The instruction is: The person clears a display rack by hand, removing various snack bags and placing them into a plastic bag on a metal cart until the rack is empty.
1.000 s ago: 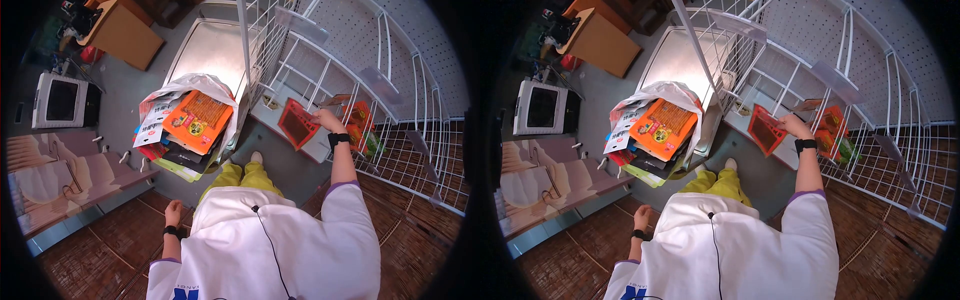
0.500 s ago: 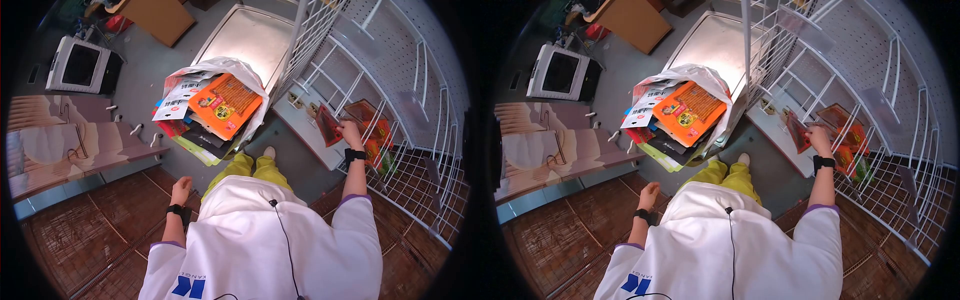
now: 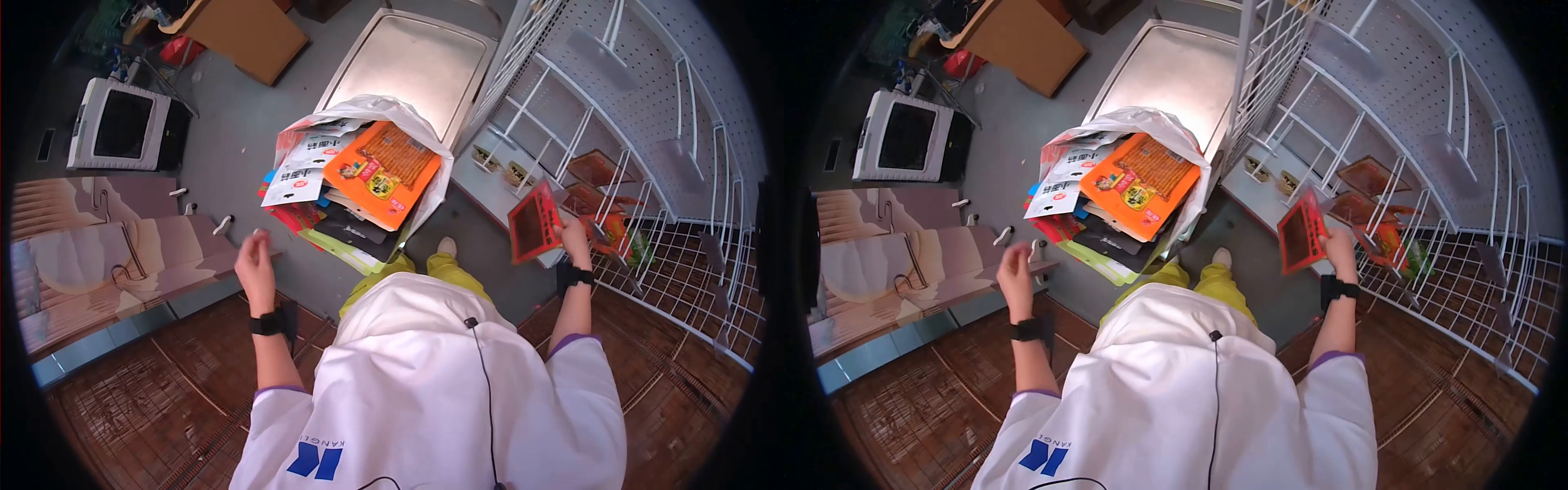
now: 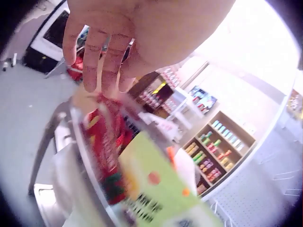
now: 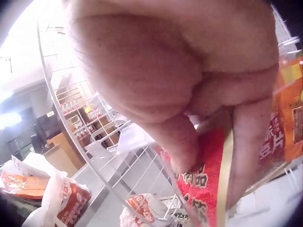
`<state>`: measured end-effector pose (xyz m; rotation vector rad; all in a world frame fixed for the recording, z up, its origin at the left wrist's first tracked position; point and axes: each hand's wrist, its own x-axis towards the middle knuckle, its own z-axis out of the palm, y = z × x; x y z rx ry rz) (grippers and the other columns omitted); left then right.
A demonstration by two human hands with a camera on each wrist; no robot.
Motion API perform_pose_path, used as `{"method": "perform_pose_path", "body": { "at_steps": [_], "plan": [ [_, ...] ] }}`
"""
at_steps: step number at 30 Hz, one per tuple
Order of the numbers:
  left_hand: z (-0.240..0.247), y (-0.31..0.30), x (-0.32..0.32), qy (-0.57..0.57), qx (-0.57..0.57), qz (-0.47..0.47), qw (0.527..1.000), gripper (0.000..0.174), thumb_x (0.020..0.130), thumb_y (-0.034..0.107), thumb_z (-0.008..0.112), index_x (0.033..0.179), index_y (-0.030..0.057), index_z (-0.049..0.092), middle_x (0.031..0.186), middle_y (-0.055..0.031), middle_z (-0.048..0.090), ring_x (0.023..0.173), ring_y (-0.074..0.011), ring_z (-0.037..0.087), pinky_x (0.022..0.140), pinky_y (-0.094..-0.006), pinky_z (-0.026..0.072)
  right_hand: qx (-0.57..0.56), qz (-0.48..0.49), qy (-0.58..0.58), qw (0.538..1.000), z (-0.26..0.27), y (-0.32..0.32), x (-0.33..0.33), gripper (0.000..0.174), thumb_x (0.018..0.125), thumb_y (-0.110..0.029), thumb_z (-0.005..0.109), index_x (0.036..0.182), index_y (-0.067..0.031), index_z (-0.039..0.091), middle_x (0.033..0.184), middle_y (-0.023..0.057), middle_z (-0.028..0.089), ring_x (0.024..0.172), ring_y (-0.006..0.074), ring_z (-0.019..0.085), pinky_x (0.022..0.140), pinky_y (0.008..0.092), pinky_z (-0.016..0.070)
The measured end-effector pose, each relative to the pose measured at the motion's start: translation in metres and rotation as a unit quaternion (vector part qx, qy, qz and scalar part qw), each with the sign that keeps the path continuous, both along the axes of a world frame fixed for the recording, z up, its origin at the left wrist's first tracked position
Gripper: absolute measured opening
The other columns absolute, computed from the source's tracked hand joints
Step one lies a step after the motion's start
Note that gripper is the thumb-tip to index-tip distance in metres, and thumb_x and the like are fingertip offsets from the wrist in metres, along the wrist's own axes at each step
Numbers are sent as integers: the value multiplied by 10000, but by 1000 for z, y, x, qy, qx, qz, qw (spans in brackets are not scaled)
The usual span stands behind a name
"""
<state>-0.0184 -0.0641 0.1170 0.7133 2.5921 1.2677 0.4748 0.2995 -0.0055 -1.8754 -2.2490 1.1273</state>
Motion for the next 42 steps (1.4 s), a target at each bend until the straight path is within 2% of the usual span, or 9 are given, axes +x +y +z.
{"method": "perform_pose_path", "body": {
  "at_steps": [6,11,16,20,22,24,29,35,42],
  "plan": [
    [83,119,-27,165,-48,-289,942,170,843,37,572,1005,32,626,1010,-125,620,972,-313,587,844,-360,461,46,135,-99,985,91,-81,-50,122,803,-156,599,820,-42,641,767,225,597,754,401,592,652,468,447],
    [44,218,-43,261,-65,-537,800,178,812,116,610,983,107,660,1185,-92,556,1141,-283,498,924,-439,416,99,198,-59,973,207,-113,-99,120,803,-148,594,790,-28,595,736,223,559,751,412,560,628,476,432],
    [16,282,-49,354,-215,-596,688,268,816,133,618,1078,164,667,1351,-63,458,1242,-254,422,986,-472,372,206,181,50,960,305,-133,-161,80,784,-48,591,852,-8,603,747,164,592,711,354,590,595,383,462],
    [-22,334,-78,228,-225,-678,662,301,838,162,551,1118,131,658,1322,-98,503,1254,-230,434,947,-492,410,293,218,161,917,292,-155,-222,181,728,-21,545,877,-52,645,820,104,659,741,279,644,612,355,516],
    [-9,347,-77,76,-271,-675,682,319,833,134,527,1127,79,639,1192,-149,596,1116,-285,551,925,-408,444,303,247,193,900,254,-165,-252,214,704,-55,539,892,-52,641,833,90,651,746,262,635,629,346,510],
    [-5,350,-81,81,-236,-698,672,329,818,88,512,1122,25,621,1085,-180,640,1012,-327,601,906,-352,458,311,270,233,881,199,-171,-274,218,708,-57,535,902,-52,633,806,79,625,749,250,624,629,346,502],
    [-1,349,-81,160,-161,-731,643,328,838,-21,468,1138,-4,601,1246,-162,559,1123,-316,542,947,-366,441,303,295,147,894,107,-182,-280,165,753,-60,538,904,-68,603,755,64,596,699,236,612,603,352,499],
    [10,317,-65,285,-109,-704,642,323,817,39,493,1111,21,627,1244,-139,561,1029,-301,594,884,-359,486,407,139,58,901,105,-154,-287,114,754,-61,543,868,-56,557,751,65,593,644,229,619,520,339,496],
    [7,307,-63,209,-97,-718,656,266,850,123,522,1077,17,614,1128,-155,605,984,-348,586,860,-389,481,323,189,43,926,78,-153,-315,117,758,-24,510,868,-39,547,757,110,590,753,282,632,606,369,521]
  ]
}}
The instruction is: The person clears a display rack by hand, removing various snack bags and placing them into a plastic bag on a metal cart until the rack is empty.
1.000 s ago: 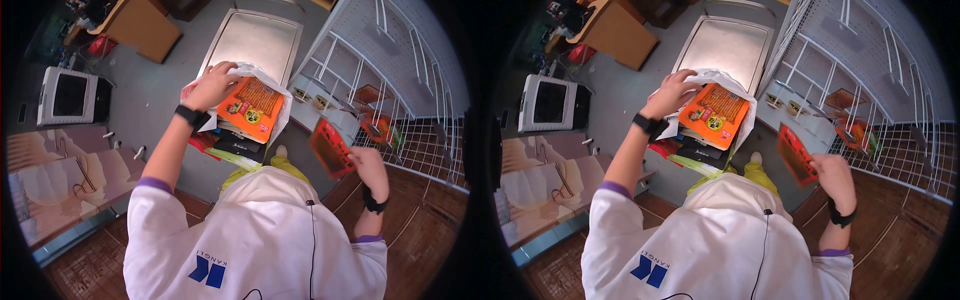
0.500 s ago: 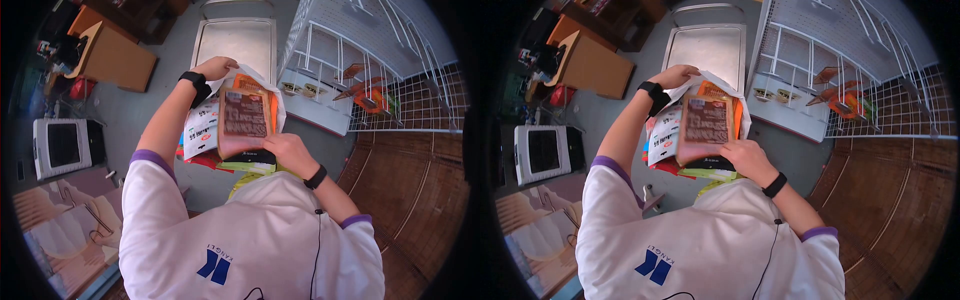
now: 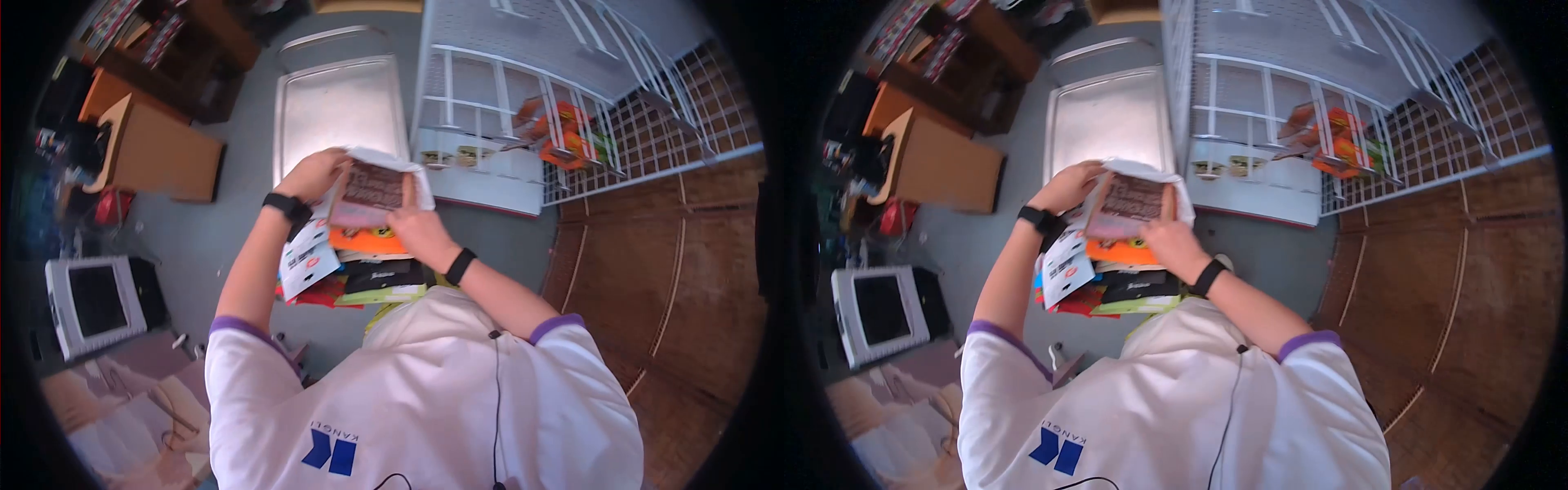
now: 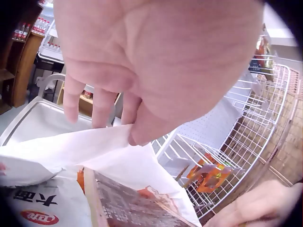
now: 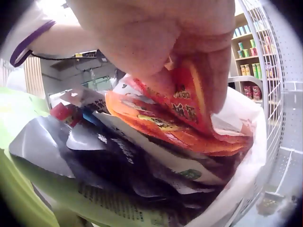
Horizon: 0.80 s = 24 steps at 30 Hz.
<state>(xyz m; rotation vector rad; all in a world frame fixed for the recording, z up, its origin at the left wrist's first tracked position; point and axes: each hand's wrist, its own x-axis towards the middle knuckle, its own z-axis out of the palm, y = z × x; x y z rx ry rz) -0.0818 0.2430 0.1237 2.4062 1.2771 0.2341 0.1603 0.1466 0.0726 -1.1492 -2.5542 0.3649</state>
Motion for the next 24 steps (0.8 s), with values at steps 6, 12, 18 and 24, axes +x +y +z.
{"method": "perform_pose_path", "body": {
  "at_steps": [6,12,18,24],
  "plan": [
    [-2,-32,9,-7,-4,14,1000,247,833,107,549,1072,67,597,1177,-144,569,1084,-332,544,921,-416,433,-142,37,69,987,12,-7,49,296,802,-131,611,1083,-48,573,1062,138,606,1010,303,586,839,388,496],
    [35,-104,28,-51,83,205,974,365,793,-13,568,1146,77,600,1266,-127,511,1228,-327,438,1011,-427,354,-173,-186,123,959,3,15,185,203,819,-142,605,993,-45,647,988,142,647,939,327,604,835,400,485],
    [29,-167,36,-101,71,424,897,249,856,-22,530,1079,47,615,1193,-106,557,1180,-302,483,984,-392,374,-7,-270,38,962,11,108,297,151,822,-87,584,949,-43,651,971,160,643,934,344,598,816,417,485],
    [39,-199,68,1,83,422,903,226,822,-36,550,1024,40,616,1177,-111,555,1166,-322,478,989,-405,367,131,-165,-215,953,-22,225,301,159,782,-75,566,908,-36,656,1205,150,533,1191,318,465,960,457,400]
  ]
}}
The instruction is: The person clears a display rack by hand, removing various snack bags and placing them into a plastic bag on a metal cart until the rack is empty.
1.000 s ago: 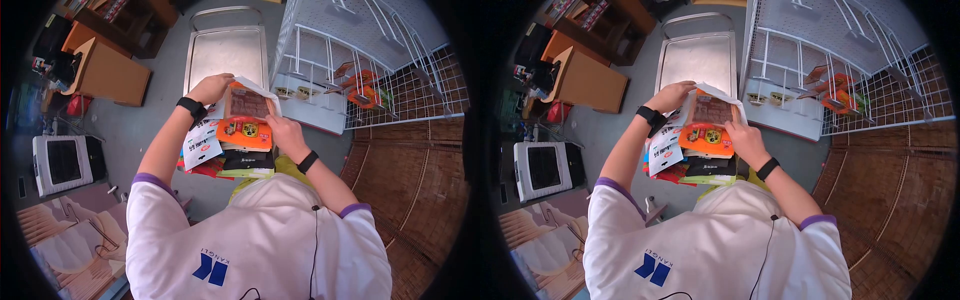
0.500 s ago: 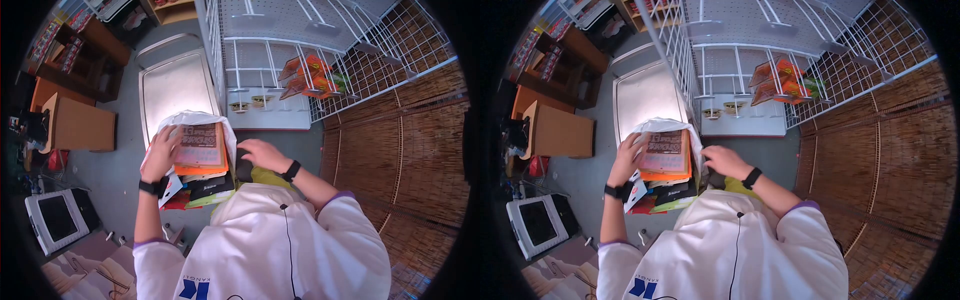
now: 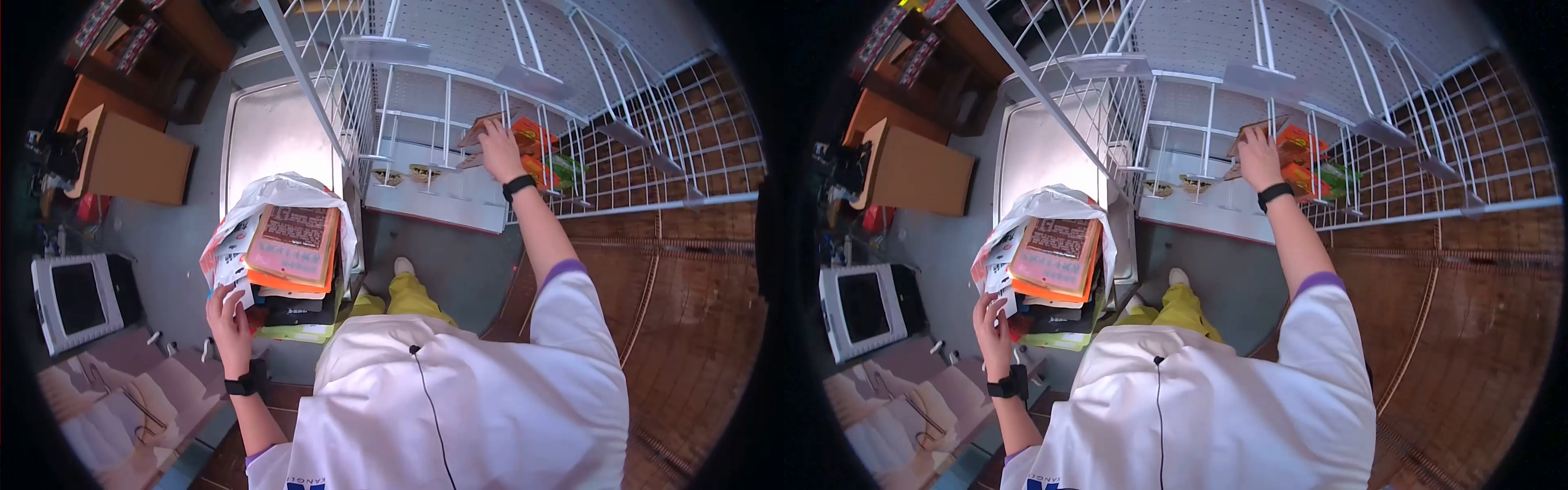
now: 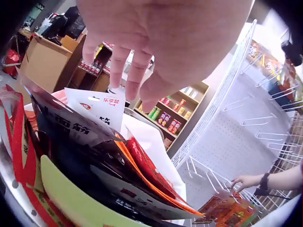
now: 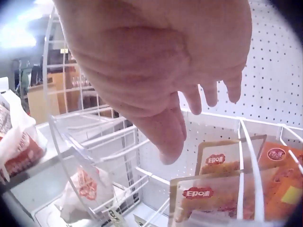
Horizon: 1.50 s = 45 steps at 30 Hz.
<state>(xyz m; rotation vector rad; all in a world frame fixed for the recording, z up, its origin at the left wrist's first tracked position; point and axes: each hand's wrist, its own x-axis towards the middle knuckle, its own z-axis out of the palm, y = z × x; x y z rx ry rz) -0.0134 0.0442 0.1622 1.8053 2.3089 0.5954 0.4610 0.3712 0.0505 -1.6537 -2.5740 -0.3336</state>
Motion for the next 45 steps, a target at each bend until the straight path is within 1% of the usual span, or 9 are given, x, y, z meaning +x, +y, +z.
{"method": "perform_pose_path", "body": {
  "at_steps": [10,14,15,18,26,30,36,41,45],
  "plan": [
    [6,-89,36,-16,-100,171,980,225,823,-38,536,1024,27,616,1181,-127,549,1147,-320,479,1002,-409,351,-145,-49,-180,972,-64,95,10,293,851,-160,458,967,-66,710,1338,80,488,1347,293,305,1061,548,266],
    [5,-93,53,-4,-119,161,980,200,841,-12,533,1015,33,621,1120,-123,576,1099,-315,509,1034,-426,322,-247,-44,-203,946,-60,99,2,273,842,-151,470,941,-64,709,1145,139,620,1141,297,550,1027,548,302],
    [2,-92,55,-1,-114,157,981,194,847,-1,531,1013,39,622,1094,-115,587,1072,-305,527,1050,-437,305,-211,-20,-180,961,-55,92,2,264,846,-230,518,909,-60,709,1011,162,662,960,310,640,934,502,420],
    [-7,-84,57,-2,-118,138,983,181,844,-4,530,997,40,616,1077,-114,589,1056,-298,534,1054,-443,298,-293,-62,-119,947,-38,73,-4,272,850,-310,578,876,-77,718,965,140,682,952,279,651,846,442,488],
    [-13,-62,52,15,-115,88,989,113,845,-2,525,929,35,590,1009,-111,596,1011,-297,545,1047,-448,297,-289,21,-237,927,-41,39,6,486,523,-412,857,859,-88,723,908,108,690,888,272,666,731,378,527],
    [-10,-67,53,7,-122,91,988,117,849,5,523,934,41,596,1003,-100,603,1002,-292,551,1043,-448,299,-173,96,-195,961,-56,27,12,164,839,-255,609,859,-128,711,944,91,692,900,271,664,687,394,503],
    [-15,-81,56,15,-138,87,986,137,857,16,522,965,49,599,1003,-92,612,1019,-279,555,1040,-460,300,-204,23,-252,946,-89,47,9,225,868,-168,483,860,-129,704,894,78,685,862,262,651,721,413,482],
    [-18,-93,59,10,-154,97,983,144,862,24,522,980,55,599,994,-88,618,1002,-282,563,1041,-465,300,-273,-65,-322,904,-98,55,-13,273,893,-142,497,1093,-96,677,1132,94,652,980,322,645,801,570,487],
    [-18,-99,60,-6,-157,108,982,141,867,29,522,982,56,600,976,-90,622,983,-288,570,1038,-468,306,-236,-24,-302,923,-92,43,-20,236,860,-217,519,942,-136,725,983,82,696,917,268,668,711,400,528]
  ]
}}
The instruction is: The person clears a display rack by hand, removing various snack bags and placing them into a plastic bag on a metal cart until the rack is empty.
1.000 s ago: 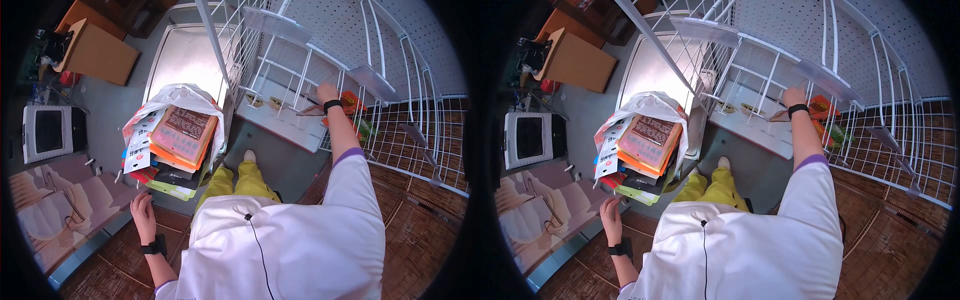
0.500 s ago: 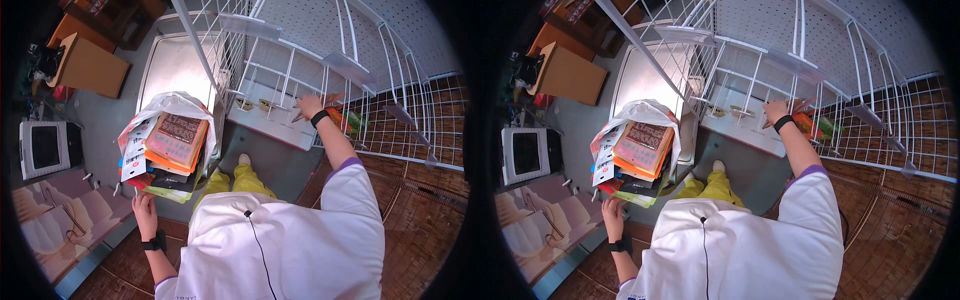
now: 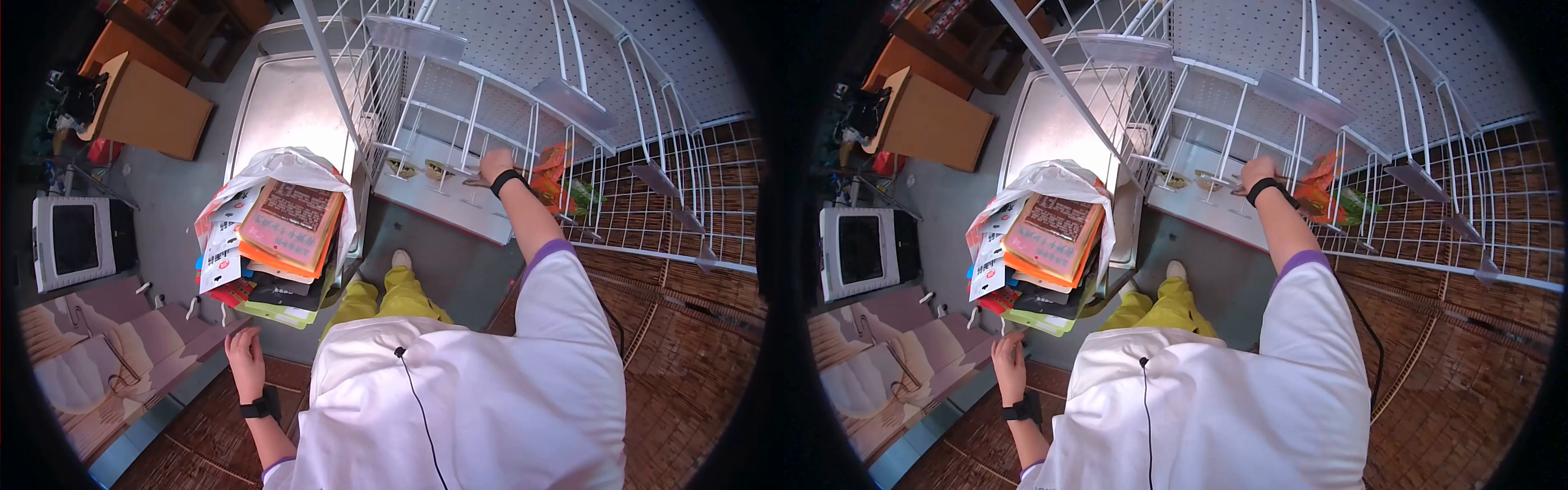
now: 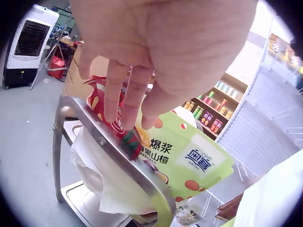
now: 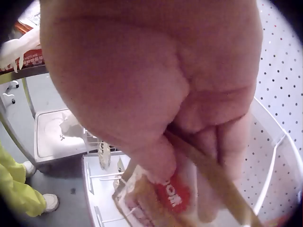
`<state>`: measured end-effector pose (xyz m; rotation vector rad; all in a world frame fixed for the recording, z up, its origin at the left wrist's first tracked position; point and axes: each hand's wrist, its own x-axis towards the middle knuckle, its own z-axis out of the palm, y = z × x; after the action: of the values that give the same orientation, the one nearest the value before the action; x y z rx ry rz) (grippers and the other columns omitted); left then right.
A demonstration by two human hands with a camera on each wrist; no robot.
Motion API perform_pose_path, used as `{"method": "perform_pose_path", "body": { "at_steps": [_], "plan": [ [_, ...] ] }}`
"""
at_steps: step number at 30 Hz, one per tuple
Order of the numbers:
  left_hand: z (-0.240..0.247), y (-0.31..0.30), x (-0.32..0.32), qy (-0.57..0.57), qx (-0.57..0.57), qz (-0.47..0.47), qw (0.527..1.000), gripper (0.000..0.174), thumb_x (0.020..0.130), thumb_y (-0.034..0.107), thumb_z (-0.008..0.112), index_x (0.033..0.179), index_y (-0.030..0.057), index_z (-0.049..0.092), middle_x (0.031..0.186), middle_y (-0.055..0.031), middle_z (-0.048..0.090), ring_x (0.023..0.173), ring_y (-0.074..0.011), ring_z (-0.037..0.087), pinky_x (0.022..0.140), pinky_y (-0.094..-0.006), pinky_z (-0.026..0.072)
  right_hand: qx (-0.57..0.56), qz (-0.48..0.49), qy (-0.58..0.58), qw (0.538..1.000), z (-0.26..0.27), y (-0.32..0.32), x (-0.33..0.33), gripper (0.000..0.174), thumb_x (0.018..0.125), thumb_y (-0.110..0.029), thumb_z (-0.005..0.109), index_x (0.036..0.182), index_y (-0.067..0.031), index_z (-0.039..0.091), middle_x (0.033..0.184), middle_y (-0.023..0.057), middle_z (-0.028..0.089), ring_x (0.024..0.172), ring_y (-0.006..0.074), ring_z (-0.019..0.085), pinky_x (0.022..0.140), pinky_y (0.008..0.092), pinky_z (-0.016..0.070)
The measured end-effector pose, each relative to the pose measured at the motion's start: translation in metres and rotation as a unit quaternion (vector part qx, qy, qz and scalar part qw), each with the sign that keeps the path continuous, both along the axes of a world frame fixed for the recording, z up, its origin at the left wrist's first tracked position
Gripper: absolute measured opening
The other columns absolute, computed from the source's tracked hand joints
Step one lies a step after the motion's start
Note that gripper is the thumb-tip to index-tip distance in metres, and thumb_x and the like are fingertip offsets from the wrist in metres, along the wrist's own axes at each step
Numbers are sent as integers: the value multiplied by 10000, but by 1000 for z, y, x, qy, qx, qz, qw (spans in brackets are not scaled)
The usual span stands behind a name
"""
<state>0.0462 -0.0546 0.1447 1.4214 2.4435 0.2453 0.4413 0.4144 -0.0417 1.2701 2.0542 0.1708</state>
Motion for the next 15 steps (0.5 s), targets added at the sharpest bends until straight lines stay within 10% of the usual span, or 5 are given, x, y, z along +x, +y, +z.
{"method": "perform_pose_path", "body": {
  "at_steps": [9,15],
  "plan": [
    [-13,-3,-15,-17,5,1,1000,162,862,25,520,986,68,614,951,-93,621,960,-285,573,1029,-460,312,-127,82,5,988,31,-30,4,284,853,-161,470,980,-106,719,1056,125,675,944,275,665,737,421,522],
    [-9,11,-22,-6,56,-8,998,172,835,20,526,958,77,634,850,-99,606,871,-284,584,1005,-470,333,-145,159,95,972,33,-62,14,219,805,-149,504,792,-88,714,848,153,687,792,301,675,659,426,529]
  ]
}}
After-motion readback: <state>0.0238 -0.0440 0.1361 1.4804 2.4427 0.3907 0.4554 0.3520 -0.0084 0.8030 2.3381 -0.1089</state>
